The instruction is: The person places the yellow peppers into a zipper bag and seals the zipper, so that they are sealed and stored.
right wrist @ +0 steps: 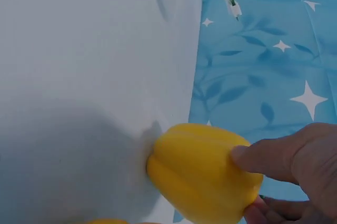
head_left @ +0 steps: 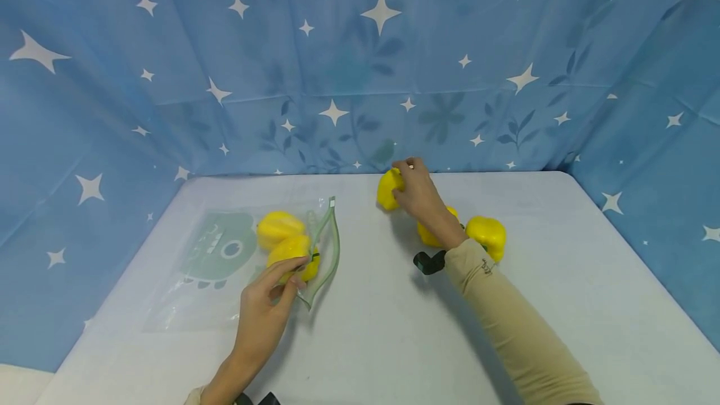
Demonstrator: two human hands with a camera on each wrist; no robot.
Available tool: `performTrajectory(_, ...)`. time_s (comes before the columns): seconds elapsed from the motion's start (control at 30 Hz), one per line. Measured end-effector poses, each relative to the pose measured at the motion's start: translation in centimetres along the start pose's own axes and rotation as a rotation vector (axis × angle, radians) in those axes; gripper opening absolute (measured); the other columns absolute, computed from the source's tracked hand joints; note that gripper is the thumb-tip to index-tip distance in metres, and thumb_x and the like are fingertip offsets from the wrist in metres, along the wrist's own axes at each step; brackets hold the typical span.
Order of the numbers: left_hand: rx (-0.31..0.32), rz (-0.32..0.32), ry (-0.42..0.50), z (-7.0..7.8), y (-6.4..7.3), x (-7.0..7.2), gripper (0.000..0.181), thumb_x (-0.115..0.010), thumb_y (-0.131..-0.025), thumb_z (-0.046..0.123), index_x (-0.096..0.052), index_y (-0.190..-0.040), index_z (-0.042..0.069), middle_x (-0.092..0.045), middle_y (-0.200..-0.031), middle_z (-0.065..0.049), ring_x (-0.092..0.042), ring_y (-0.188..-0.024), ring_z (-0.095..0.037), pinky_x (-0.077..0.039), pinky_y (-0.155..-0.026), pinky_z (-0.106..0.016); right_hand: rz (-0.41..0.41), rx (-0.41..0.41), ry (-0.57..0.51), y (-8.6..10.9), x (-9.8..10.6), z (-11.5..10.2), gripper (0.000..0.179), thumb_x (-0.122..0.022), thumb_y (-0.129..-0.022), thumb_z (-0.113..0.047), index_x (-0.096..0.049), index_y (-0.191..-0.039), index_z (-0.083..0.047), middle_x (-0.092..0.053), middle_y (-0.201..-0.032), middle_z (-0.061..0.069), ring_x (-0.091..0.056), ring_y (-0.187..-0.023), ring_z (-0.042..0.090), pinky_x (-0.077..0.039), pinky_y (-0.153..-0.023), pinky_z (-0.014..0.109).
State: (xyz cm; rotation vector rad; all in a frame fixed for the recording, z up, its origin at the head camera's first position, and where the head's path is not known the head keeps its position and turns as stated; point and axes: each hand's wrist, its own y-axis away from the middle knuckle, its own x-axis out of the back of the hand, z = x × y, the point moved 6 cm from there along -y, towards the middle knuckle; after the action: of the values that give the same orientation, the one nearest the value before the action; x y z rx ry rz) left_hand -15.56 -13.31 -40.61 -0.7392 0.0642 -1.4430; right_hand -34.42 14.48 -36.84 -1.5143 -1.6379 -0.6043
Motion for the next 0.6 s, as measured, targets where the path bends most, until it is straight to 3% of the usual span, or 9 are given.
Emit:
performTrajectory(0.23,0.014,-0.001,0.000,0.0,0.0,-0.1,0.039,-0.063,-0.097,-0.012,-0.072,-0.128,0.010,-0.074,-0.127,-0.005,-0.073,-0.092,-0.024,-0.064,-0.086,-0.022,-0.121,0.084,0.104,-0.1,-0.3,-0.7,0.060,-0.070,-0.093,0.000,-0.051,-0.150,0.001,-0.051,-0.151,0.028,-0.046,-0.139,0.049,-0.042,-0.120,0.058)
performTrajectory(0.6,0.011,0.007,0.010,-0.2,-0.1,-0.1,0.042,-0.063,-0.096,-0.013,-0.072,-0.128,0.012,-0.074,-0.126,-0.004,-0.072,-0.087,-0.018,-0.064,-0.082,-0.021,-0.249,0.182,0.241,0.6,-0.2,-1.8,0.073,-0.061,-0.087,0.023,-0.049,-0.153,-0.005,-0.046,-0.149,0.027,-0.045,-0.137,0.043,-0.049,-0.117,0.053)
